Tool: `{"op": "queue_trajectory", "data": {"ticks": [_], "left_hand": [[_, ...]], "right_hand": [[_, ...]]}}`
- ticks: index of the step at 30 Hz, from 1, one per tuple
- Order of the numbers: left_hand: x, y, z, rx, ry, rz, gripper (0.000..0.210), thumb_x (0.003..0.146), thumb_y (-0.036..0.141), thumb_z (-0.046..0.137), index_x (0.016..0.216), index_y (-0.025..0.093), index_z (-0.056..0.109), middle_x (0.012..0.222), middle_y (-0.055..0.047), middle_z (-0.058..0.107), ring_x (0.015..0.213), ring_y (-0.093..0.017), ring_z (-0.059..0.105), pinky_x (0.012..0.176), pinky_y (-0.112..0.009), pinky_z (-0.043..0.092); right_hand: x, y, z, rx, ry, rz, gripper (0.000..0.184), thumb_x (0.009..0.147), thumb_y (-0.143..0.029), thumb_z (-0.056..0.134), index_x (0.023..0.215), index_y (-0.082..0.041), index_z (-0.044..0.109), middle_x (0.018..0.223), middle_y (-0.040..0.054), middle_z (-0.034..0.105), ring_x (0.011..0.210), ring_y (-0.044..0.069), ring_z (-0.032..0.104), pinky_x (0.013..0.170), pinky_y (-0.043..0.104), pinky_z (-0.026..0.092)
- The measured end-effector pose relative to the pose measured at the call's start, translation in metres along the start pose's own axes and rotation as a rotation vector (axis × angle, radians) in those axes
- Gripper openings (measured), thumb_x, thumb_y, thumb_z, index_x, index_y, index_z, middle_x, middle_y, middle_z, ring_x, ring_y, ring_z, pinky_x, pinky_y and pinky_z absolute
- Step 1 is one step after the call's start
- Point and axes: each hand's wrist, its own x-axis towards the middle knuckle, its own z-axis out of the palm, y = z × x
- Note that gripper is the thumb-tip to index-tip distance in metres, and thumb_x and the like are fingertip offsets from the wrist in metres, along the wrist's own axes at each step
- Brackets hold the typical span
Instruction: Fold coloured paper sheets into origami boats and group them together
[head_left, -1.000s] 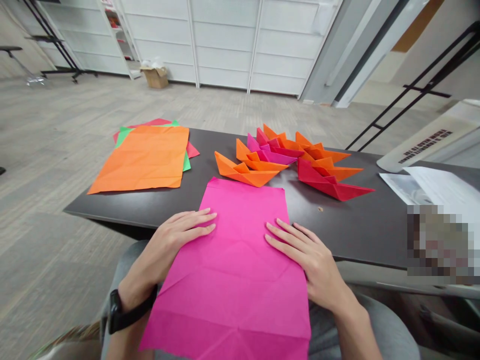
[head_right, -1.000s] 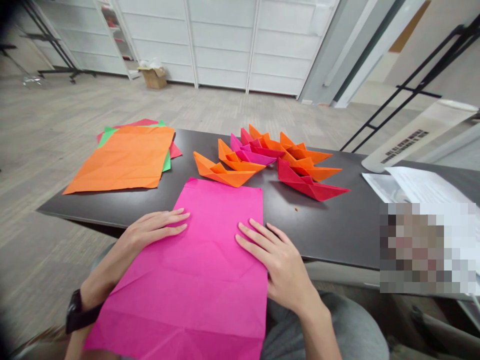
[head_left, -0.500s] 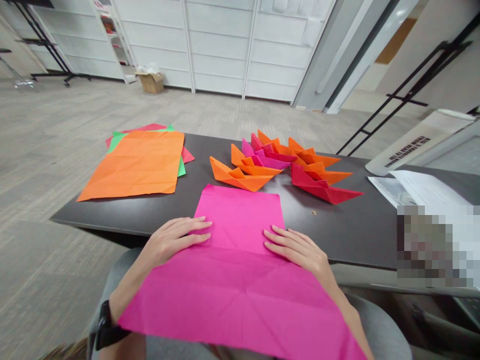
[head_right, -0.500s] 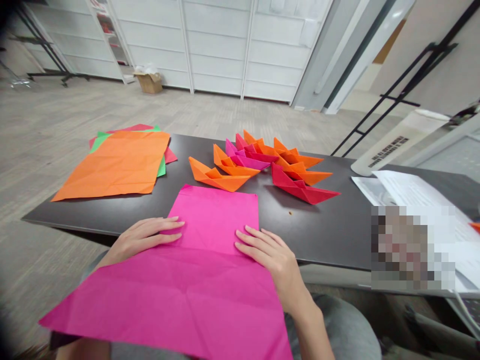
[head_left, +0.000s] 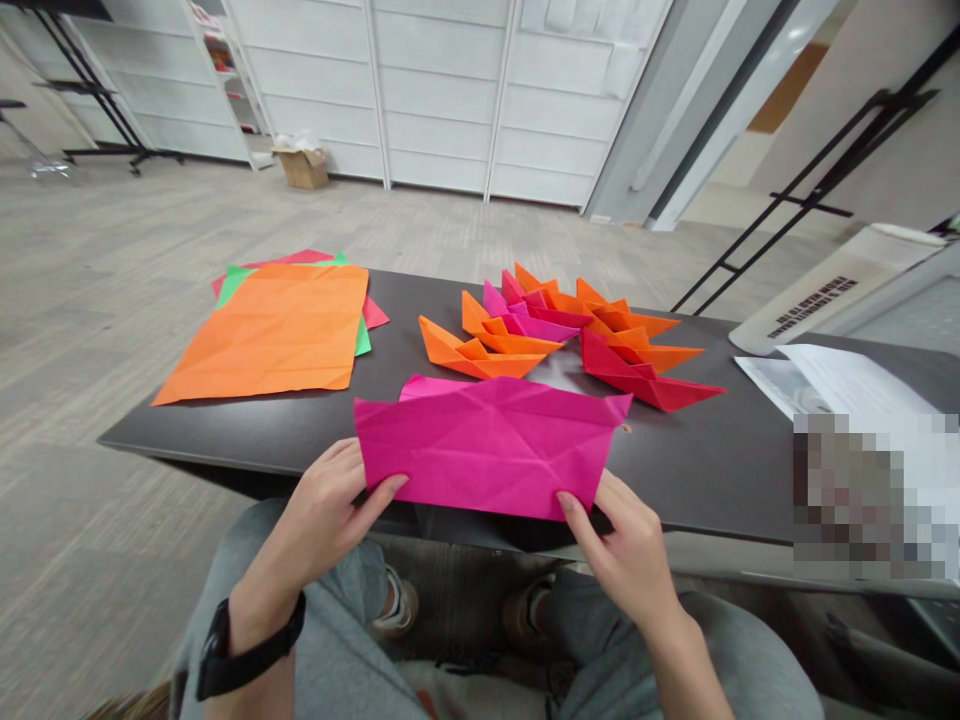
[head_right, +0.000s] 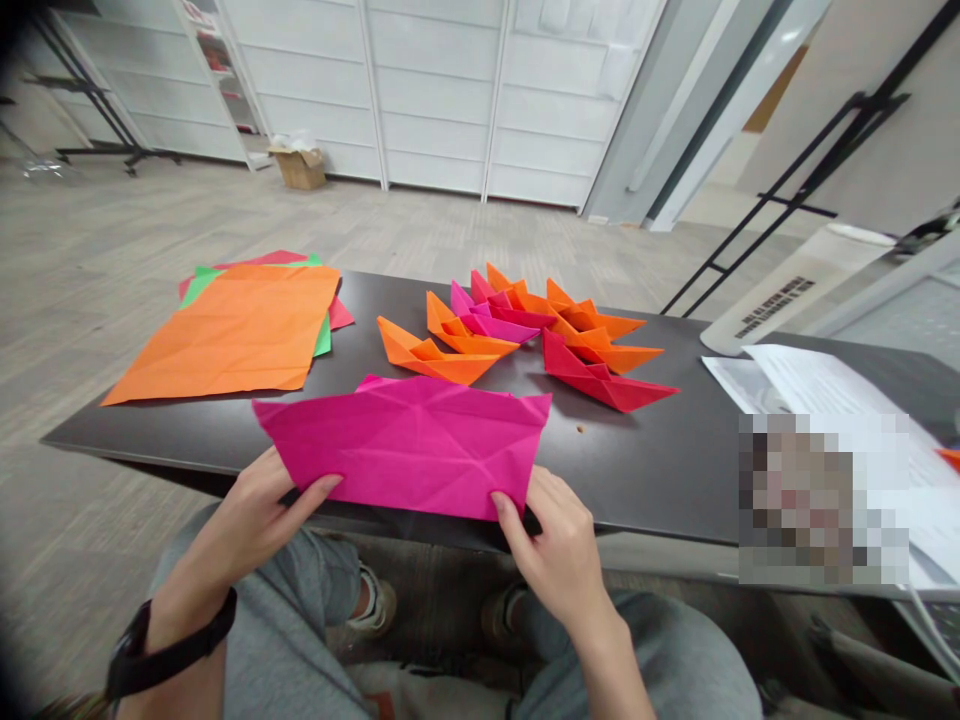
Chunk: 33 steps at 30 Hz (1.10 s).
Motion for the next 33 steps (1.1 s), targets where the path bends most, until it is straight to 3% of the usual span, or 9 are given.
{"op": "queue_trajectory", "data": {"ticks": [4, 9, 14, 18, 21, 23, 27, 31, 33], "left_hand": [[0.000, -0.003, 0.006, 0.056, 0.038, -0.021, 0.017, 0.099, 0.029, 0.054, 0.096, 0.015, 0.063, 0.092, -0.008, 0.073, 0.087, -0.023, 0.069, 0.081, -0.035, 0.054], [-0.005, -0.008, 0.013, 0.071, 0.037, -0.083, 0.017, 0.097, 0.032, 0.058, 0.104, 0.016, 0.059, 0.094, -0.008, 0.069, 0.087, -0.024, 0.068, 0.080, -0.037, 0.055], [-0.006, -0.009, 0.013, -0.030, 0.031, -0.143, 0.040, 0.095, 0.031, 0.061, 0.131, 0.018, 0.050, 0.122, -0.013, 0.063, 0.112, -0.027, 0.064, 0.096, -0.042, 0.055], [-0.004, -0.005, 0.009, -0.083, 0.059, -0.154, 0.069, 0.094, 0.027, 0.061, 0.155, 0.025, 0.028, 0.152, -0.015, 0.042, 0.138, -0.029, 0.048, 0.105, -0.044, 0.052], [-0.004, -0.003, 0.004, -0.021, 0.024, -0.098, 0.063, 0.094, 0.021, 0.059, 0.152, 0.027, 0.036, 0.164, -0.013, 0.025, 0.148, -0.033, 0.034, 0.112, -0.049, 0.046], [-0.003, -0.002, 0.002, 0.037, -0.053, -0.022, 0.051, 0.094, 0.016, 0.056, 0.143, 0.027, 0.049, 0.163, -0.011, 0.030, 0.148, -0.032, 0.035, 0.116, -0.054, 0.040], [0.003, 0.009, 0.002, 0.105, -0.134, 0.015, 0.042, 0.093, 0.012, 0.049, 0.133, 0.022, 0.059, 0.138, -0.009, 0.063, 0.132, -0.026, 0.056, 0.118, -0.055, 0.035], [0.012, 0.037, 0.012, 0.124, -0.071, -0.003, 0.036, 0.094, 0.017, 0.052, 0.129, 0.017, 0.062, 0.135, -0.011, 0.066, 0.127, -0.026, 0.060, 0.115, -0.051, 0.040], [0.015, 0.050, 0.018, 0.097, -0.105, 0.034, 0.040, 0.092, 0.023, 0.058, 0.132, 0.017, 0.061, 0.140, -0.012, 0.063, 0.131, -0.028, 0.057, 0.111, -0.050, 0.044]], "right_hand": [[0.001, 0.001, 0.005, -0.038, 0.001, 0.059, 0.007, 0.098, -0.023, 0.058, 0.101, -0.019, 0.063, 0.099, 0.0092, 0.071, 0.093, 0.023, 0.068, 0.084, 0.036, 0.054], [0.000, 0.002, 0.011, -0.200, 0.047, 0.055, 0.028, 0.097, -0.031, 0.060, 0.120, -0.017, 0.060, 0.109, 0.0124, 0.070, 0.100, 0.027, 0.067, 0.088, 0.041, 0.054], [0.000, -0.001, 0.011, -0.257, 0.064, 0.064, 0.053, 0.097, -0.032, 0.057, 0.145, -0.016, 0.045, 0.130, 0.0163, 0.064, 0.115, 0.030, 0.064, 0.095, 0.044, 0.053], [0.001, -0.004, 0.008, -0.256, 0.017, 0.036, 0.043, 0.096, -0.024, 0.054, 0.139, -0.023, 0.054, 0.148, 0.0128, 0.052, 0.128, 0.028, 0.058, 0.100, 0.044, 0.051], [0.002, -0.003, 0.008, -0.273, -0.028, -0.036, 0.033, 0.095, -0.018, 0.051, 0.125, -0.023, 0.064, 0.147, 0.0104, 0.055, 0.132, 0.028, 0.055, 0.098, 0.043, 0.050], [0.002, -0.003, 0.007, -0.261, -0.046, -0.059, 0.031, 0.095, -0.017, 0.050, 0.122, -0.022, 0.065, 0.140, 0.0096, 0.062, 0.130, 0.027, 0.057, 0.098, 0.043, 0.049], [0.003, -0.003, 0.007, -0.250, -0.071, -0.051, 0.031, 0.095, -0.017, 0.049, 0.122, -0.020, 0.064, 0.134, 0.0088, 0.067, 0.126, 0.026, 0.060, 0.098, 0.043, 0.047], [0.005, -0.006, 0.005, -0.258, -0.098, -0.029, 0.029, 0.096, -0.017, 0.048, 0.120, -0.019, 0.065, 0.133, 0.0090, 0.067, 0.126, 0.026, 0.060, 0.097, 0.043, 0.047], [0.005, -0.007, 0.005, -0.258, -0.096, -0.030, 0.028, 0.097, -0.018, 0.048, 0.118, -0.020, 0.066, 0.132, 0.0091, 0.068, 0.125, 0.026, 0.061, 0.096, 0.042, 0.047]]}}
